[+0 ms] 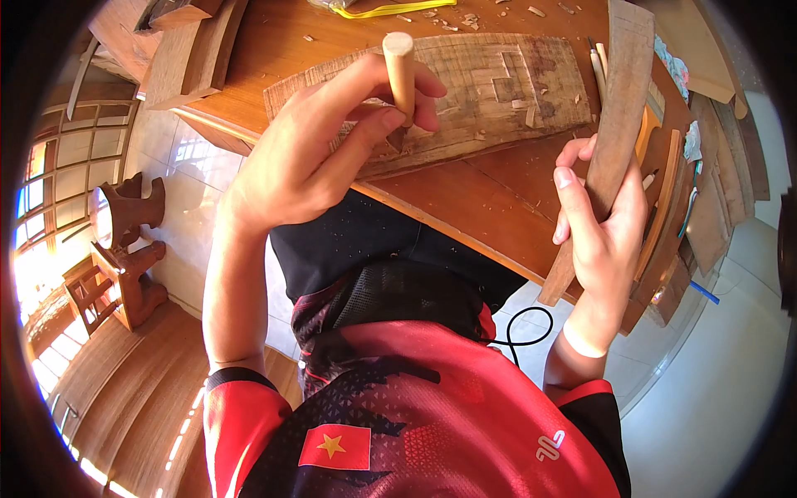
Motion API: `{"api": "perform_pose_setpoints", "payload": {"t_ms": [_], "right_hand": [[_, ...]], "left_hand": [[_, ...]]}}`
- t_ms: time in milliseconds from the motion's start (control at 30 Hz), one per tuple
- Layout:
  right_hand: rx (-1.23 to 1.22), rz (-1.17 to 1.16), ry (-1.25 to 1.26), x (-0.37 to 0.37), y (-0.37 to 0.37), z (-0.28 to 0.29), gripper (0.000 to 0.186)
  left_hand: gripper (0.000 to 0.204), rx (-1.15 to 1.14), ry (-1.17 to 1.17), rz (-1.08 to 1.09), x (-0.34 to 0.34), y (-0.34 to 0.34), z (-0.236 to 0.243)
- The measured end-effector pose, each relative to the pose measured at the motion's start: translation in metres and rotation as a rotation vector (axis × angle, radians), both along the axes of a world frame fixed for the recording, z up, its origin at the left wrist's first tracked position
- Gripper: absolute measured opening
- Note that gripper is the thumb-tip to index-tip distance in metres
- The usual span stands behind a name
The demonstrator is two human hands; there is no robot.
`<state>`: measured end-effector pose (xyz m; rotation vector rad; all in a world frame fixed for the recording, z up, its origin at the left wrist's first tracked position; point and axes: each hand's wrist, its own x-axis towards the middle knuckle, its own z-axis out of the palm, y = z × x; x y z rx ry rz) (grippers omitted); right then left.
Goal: The person carves a floral design into a rectangular wooden plank using a chisel and a wooden mallet. They repeatedly strike the chisel to remove wood shavings and refine the pattern, occasionally pausing to adjust the plank's position on the workbench.
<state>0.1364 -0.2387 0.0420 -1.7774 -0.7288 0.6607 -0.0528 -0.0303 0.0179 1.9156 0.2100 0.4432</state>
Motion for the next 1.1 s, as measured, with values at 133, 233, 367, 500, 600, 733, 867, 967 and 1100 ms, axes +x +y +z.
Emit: {"api": "perform_pose_setpoints", "payload": {"t_ms": [133,233,367,500,600,733,867,967,1100], "right_hand": [[0.001,-0.001,-0.009,-0.002,0.0,0.003,0.024],[0.007,0.016,-0.005,-0.003,0.0,0.006,0.024],[0.002,0.028,-0.055,-0.005,0.002,0.009,0.023],[-0.008,0.084,-0.102,-0.01,0.003,0.016,0.024],[0.002,0.104,-0.032,-0.018,0.002,0.031,0.03],[-0.012,0.158,-0.333,-0.023,0.01,0.049,0.047],[-0.103,0.368,-0.604,-0.023,0.016,0.052,0.041],[-0.023,0.334,-0.617,-0.028,0.021,0.055,0.036],[-0.123,0.38,-0.532,-0.035,0.024,0.054,0.035]], "left_hand": [[0.019,0.0,0.022,-0.016,0.001,0.002,0.003],[0.021,0.042,0.01,-0.022,0.0,0.004,0.0],[0.024,0.048,-0.019,-0.029,0.001,0.005,-0.003],[0.028,0.066,0.023,-0.008,0.0,0.003,0.001],[0.026,0.146,0.091,-0.02,0.001,0.008,0.0],[0.017,0.208,0.032,-0.021,0.001,0.009,-0.004],[0.012,0.173,0.037,0.023,-0.006,0.006,-0.008],[0.012,0.181,0.029,0.018,-0.01,0.01,-0.012],[0.014,0.178,0.038,-0.02,-0.008,0.013,-0.012]]}}
